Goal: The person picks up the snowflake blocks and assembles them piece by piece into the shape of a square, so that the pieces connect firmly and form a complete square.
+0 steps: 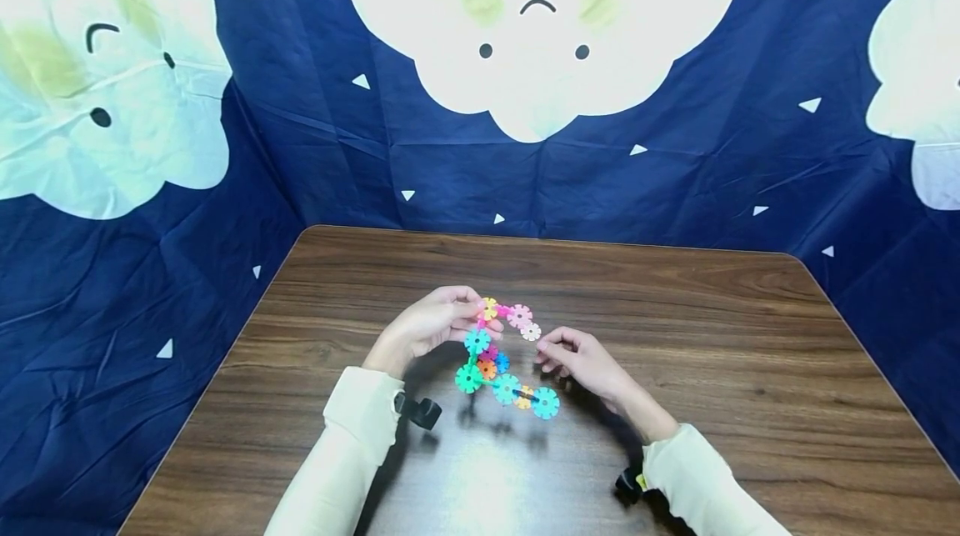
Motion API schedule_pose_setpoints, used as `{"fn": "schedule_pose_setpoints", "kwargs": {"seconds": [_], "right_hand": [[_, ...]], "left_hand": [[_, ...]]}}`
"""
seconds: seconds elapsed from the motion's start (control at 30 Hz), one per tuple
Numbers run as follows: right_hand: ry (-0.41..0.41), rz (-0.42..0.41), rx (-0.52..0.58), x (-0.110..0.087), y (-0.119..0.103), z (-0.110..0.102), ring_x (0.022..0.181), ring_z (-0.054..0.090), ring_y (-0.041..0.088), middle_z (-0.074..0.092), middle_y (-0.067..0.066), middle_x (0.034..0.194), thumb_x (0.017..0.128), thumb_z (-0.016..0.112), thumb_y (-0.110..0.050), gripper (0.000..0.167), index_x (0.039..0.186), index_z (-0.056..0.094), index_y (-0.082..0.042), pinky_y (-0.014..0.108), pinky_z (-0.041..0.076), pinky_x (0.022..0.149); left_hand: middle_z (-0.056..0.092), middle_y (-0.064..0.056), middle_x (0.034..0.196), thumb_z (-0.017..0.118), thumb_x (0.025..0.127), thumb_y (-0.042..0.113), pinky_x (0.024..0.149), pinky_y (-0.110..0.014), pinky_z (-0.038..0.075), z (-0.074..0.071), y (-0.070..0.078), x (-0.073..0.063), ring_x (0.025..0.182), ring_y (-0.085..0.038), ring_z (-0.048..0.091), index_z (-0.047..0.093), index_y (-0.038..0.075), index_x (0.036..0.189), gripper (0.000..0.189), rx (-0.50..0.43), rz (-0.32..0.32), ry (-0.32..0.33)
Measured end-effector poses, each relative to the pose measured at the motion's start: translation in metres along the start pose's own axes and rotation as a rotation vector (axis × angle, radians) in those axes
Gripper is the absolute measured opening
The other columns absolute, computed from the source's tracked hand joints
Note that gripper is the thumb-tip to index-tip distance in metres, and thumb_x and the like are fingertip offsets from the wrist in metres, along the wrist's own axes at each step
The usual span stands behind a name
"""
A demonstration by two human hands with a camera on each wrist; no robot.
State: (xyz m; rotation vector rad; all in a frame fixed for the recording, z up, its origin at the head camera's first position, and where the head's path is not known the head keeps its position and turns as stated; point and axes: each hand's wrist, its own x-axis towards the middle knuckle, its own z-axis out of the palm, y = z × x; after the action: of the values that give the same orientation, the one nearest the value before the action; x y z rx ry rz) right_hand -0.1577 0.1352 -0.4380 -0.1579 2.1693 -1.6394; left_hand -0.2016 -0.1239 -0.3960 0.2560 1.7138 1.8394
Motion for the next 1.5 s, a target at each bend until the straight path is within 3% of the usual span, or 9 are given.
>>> {"fn": "schedule_pose_setpoints", "kwargs": {"seconds": [0.37,0.53,0.7,0.87,1.03,1.13,1.3,1.4,1.5], "right_hand": [[-0.047,-0.19,-0.252,-0.001,0.016,0.011,0.086,0.059,0.017,0.067,0.012,0.098,0.085,0.069,-0.008,0.017,0.101,0.065,-0.002,0.023,0.049,0.072],[-0.003,-0.337,-0.495,-0.004,0.019,0.018,0.089,0.055,0.019,0.063,0.005,0.097,0.077,0.064,0.006,0.024,0.096,0.067,-0.008,0.028,0.046,0.08],[0.048,-0.37,-0.633,-0.005,0.02,0.024,0.087,0.048,0.016,0.057,0.002,0.09,0.076,0.067,0.0,0.021,0.092,0.067,-0.013,0.029,0.039,0.079],[0.061,-0.385,-0.646,-0.007,0.02,0.027,0.085,0.044,0.014,0.055,-0.001,0.087,0.078,0.072,-0.008,0.012,0.084,0.065,-0.015,0.029,0.036,0.078],[0.06,-0.425,-0.689,-0.009,0.019,0.027,0.084,0.042,0.013,0.055,-0.001,0.09,0.073,0.081,-0.022,0.022,0.084,0.063,-0.017,0.029,0.036,0.076],[0.049,-0.422,-0.694,-0.01,0.019,0.027,0.084,0.043,0.013,0.055,-0.001,0.09,0.074,0.079,-0.015,0.019,0.083,0.062,-0.016,0.028,0.039,0.077],[-0.004,-0.368,-0.571,-0.007,0.014,0.02,0.078,0.053,0.009,0.059,-0.002,0.081,0.076,0.064,0.008,0.02,0.081,0.06,-0.011,0.021,0.047,0.071],[-0.02,-0.318,-0.454,-0.006,0.008,0.01,0.07,0.058,0.01,0.062,0.0,0.076,0.083,0.066,0.002,0.014,0.083,0.058,-0.009,0.021,0.05,0.063],[0.042,-0.305,-0.356,-0.005,0.001,0.001,0.065,0.062,0.02,0.067,0.005,0.076,0.085,0.07,-0.011,0.013,0.087,0.058,-0.01,0.025,0.052,0.06]], "left_hand": [[0.073,-0.017,0.096,0.045,0.1,0.009,0.076,-0.033,0.059,-0.002,0.002,-0.001,0.09,-0.023,0.072,0.049,0.004,0.097,0.008,-0.03,0.002,-0.016],[0.073,-0.015,0.095,0.045,0.1,0.009,0.075,-0.032,0.059,-0.001,0.002,-0.001,0.088,-0.022,0.072,0.049,0.004,0.098,0.007,-0.03,-0.006,-0.008],[0.072,-0.018,0.097,0.045,0.1,0.01,0.074,-0.032,0.059,0.0,0.004,-0.001,0.089,-0.022,0.072,0.049,0.003,0.098,0.008,-0.018,-0.007,-0.004],[0.072,-0.017,0.097,0.045,0.1,0.01,0.074,-0.031,0.059,-0.001,0.003,-0.001,0.088,-0.022,0.072,0.049,0.003,0.098,0.008,-0.012,-0.008,-0.002],[0.073,-0.016,0.095,0.046,0.1,0.009,0.073,-0.031,0.059,-0.002,0.003,-0.001,0.087,-0.021,0.072,0.05,0.003,0.098,0.007,-0.014,-0.008,0.004],[0.073,-0.014,0.094,0.046,0.1,0.01,0.074,-0.031,0.059,-0.002,0.003,-0.001,0.087,-0.021,0.072,0.05,0.003,0.098,0.008,-0.013,-0.009,0.002],[0.074,-0.012,0.092,0.047,0.1,0.011,0.074,-0.031,0.059,-0.002,0.003,-0.001,0.087,-0.021,0.072,0.051,0.003,0.097,0.009,-0.008,-0.006,0.01],[0.074,-0.012,0.092,0.047,0.1,0.011,0.074,-0.031,0.059,-0.002,0.003,-0.002,0.088,-0.021,0.072,0.051,0.003,0.097,0.009,-0.012,-0.007,0.008],[0.074,-0.012,0.092,0.046,0.1,0.01,0.074,-0.031,0.059,-0.001,0.003,-0.002,0.087,-0.021,0.072,0.05,0.003,0.097,0.008,-0.023,-0.01,0.003]]}}
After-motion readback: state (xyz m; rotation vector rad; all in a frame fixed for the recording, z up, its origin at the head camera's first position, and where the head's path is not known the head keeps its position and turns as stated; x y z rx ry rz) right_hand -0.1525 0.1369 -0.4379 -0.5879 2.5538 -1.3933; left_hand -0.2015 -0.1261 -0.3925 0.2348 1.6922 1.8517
